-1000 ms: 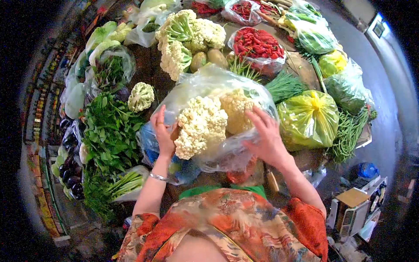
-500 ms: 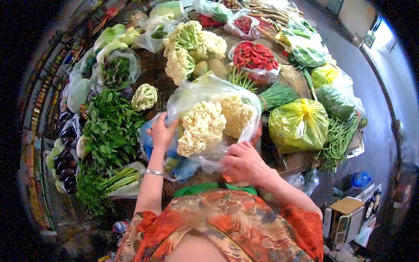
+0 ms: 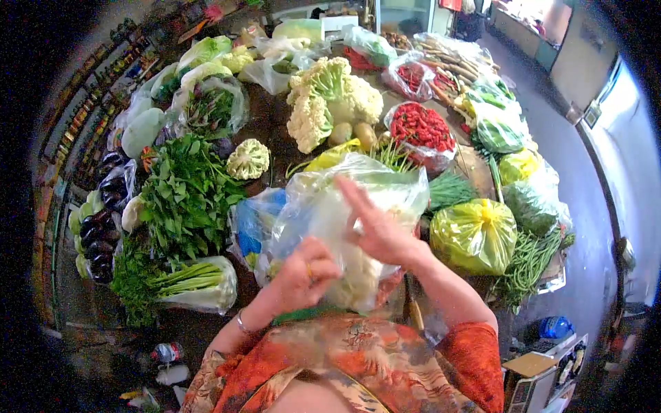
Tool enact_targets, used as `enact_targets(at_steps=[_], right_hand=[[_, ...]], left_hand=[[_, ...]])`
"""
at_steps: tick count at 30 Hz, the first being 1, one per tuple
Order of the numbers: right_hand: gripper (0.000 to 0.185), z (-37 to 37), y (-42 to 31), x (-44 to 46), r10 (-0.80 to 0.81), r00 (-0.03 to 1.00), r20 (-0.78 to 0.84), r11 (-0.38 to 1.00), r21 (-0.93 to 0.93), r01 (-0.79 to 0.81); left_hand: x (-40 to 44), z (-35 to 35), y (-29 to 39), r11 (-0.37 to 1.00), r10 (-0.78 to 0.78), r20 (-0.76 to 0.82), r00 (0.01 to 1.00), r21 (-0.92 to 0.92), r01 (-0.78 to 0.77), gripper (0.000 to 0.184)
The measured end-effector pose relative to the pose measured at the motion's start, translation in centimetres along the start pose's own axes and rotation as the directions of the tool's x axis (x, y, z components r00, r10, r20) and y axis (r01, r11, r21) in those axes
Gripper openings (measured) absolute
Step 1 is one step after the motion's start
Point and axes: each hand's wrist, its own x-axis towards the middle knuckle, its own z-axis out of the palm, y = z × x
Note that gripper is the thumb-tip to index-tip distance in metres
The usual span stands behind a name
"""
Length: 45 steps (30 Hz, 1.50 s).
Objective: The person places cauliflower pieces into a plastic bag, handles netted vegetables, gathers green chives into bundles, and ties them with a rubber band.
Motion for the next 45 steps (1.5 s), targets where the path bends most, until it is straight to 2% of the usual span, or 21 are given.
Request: enact_targets(at_steps=[2, 3, 4, 7, 8, 11, 12, 14, 20, 22, 24, 25, 29, 32, 36, 38, 39, 40, 42, 43, 45], right_hand=[[0.082, 0.6, 0.6, 0.3, -0.023, 0.978, 0.209, 0.992, -0.115, 0.048], [0.058, 0.4, 0.1, 0.2, -0.129, 0.978, 0.166, 0.98, -0.128, 0.152], [0.058, -0.4, 0.1, 0.3, -0.133, 0.978, 0.162, 0.978, -0.138, 0.156], [0.027, -3.0, -0.5, -0.7, -0.087, 0.975, -0.203, 0.994, 0.041, 0.097], [0.028, -4.2, -1.7, -0.8, -0.157, 0.942, -0.297, 0.986, 0.007, 0.166], [0.027, -7.2, -5.3, -1.9, -0.062, 0.915, -0.399, 0.995, 0.046, 0.088], [0.027, -8.0, -6.7, -2.1, -0.088, 0.908, -0.41, 0.996, -0.008, 0.093], [0.025, -9.5, -8.5, -2.4, -0.056, 0.84, -0.539, 0.989, 0.082, 0.119], [0.018, -16.0, -10.9, -0.7, 0.046, 0.551, -0.833, 0.972, 0.163, 0.166], [0.017, -18.2, -9.6, 1.0, 0.07, 0.646, -0.76, 0.986, 0.153, 0.073], [0.014, -21.2, -6.3, 3.5, 0.134, 0.754, -0.644, 0.991, 0.091, -0.097], [0.015, -21.9, -5.2, 5.5, 0.182, 0.705, -0.685, 0.982, 0.091, -0.166], [0.019, -29.4, 1.0, 15.5, -0.001, 0.691, -0.723, 0.958, -0.199, -0.206], [0.017, -31.5, -0.6, 24.2, -0.167, 0.581, -0.797, 0.98, -0.197, 0.012], [0.023, -35.7, 3.1, 34.3, -0.313, 0.616, -0.723, 0.935, -0.348, 0.066], [0.024, -34.8, 6.3, 38.1, -0.146, 0.7, -0.699, 0.984, -0.031, 0.175], [0.017, -34.3, 8.8, 40.2, -0.137, 0.665, -0.734, 0.972, 0.029, 0.233], [0.029, -31.2, 9.6, 40.6, -0.269, 0.639, -0.72, 0.95, -0.09, 0.298], [0.029, -29.8, 12.0, 40.7, -0.168, 0.715, -0.678, 0.986, -0.1, 0.137], [0.03, -28.8, 13.6, 40.9, -0.265, 0.668, -0.695, 0.964, -0.198, 0.176], [0.03, -26.1, 14.2, 39.4, -0.211, 0.76, -0.615, 0.977, -0.162, 0.14]], left_hand=[[-0.4, 0.5, -0.1, 0.993, 0.117, 0.071, 0.991, -0.013, -0.117, 0.02], [-0.7, 0.3, 0.0, 0.994, 0.109, 0.055, 0.993, -0.017, -0.108, 0.023], [-0.9, 0.0, -0.3, 0.993, 0.12, 0.052, 0.991, -0.016, -0.12, 0.023], [-2.5, -1.1, -1.2, 0.995, -0.061, -0.145, 0.988, 0.069, 0.071, 0.036], [-2.6, -1.4, -1.2, 0.996, -0.06, -0.146, 0.988, 0.061, 0.069, 0.036], [-3.1, -2.1, -1.5, 0.986, -0.124, -0.345, 0.93, 0.062, 0.154, 0.033], [-3.1, -2.4, -2.4, 0.986, -0.13, -0.347, 0.929, 0.054, 0.158, 0.033], [-3.3, -3.0, -4.8, 0.933, -0.092, -0.344, 0.934, 0.299, 0.202, 0.036], [-10.3, 0.0, -13.0, 0.741, -0.341, -0.306, 0.889, 0.494, 0.455, 0.04], [-12.9, 1.9, -15.4, 0.715, -0.548, -0.306, 0.779, 0.313, 0.626, 0.039], [-13.1, 1.6, -15.5, 0.731, -0.561, -0.31, 0.768, 0.252, 0.635, 0.039], [-12.9, 1.5, -15.7, 0.74, -0.58, -0.3, 0.757, 0.193, 0.644, 0.039], [-13.2, 2.0, -16.4, 0.768, -0.526, -0.336, 0.781, 0.207, 0.606, 0.036], [-13.2, 2.2, -16.2, 0.728, -0.549, -0.339, 0.764, 0.256, 0.636, 0.035], [-12.8, 2.2, -15.7, 0.714, -0.546, -0.346, 0.763, 0.283, 0.64, 0.035], [-12.3, 2.1, -15.4, 0.709, -0.542, -0.363, 0.758, 0.286, 0.644, 0.035], [-12.1, 2.0, -15.2, 0.711, -0.537, -0.363, 0.762, 0.291, 0.64, 0.035], [-12.1, 1.9, -15.0, 0.712, -0.534, -0.358, 0.766, 0.297, 0.636, 0.036], [-12.2, 2.0, -15.1, 0.703, -0.542, -0.366, 0.756, 0.295, 0.647, 0.036], [-12.0, 1.9, -15.1, 0.713, -0.529, -0.377, 0.761, 0.289, 0.639, 0.036], [-12.1, 2.2, -15.4, 0.739, -0.502, -0.4, 0.767, 0.262, 0.621, 0.035]])
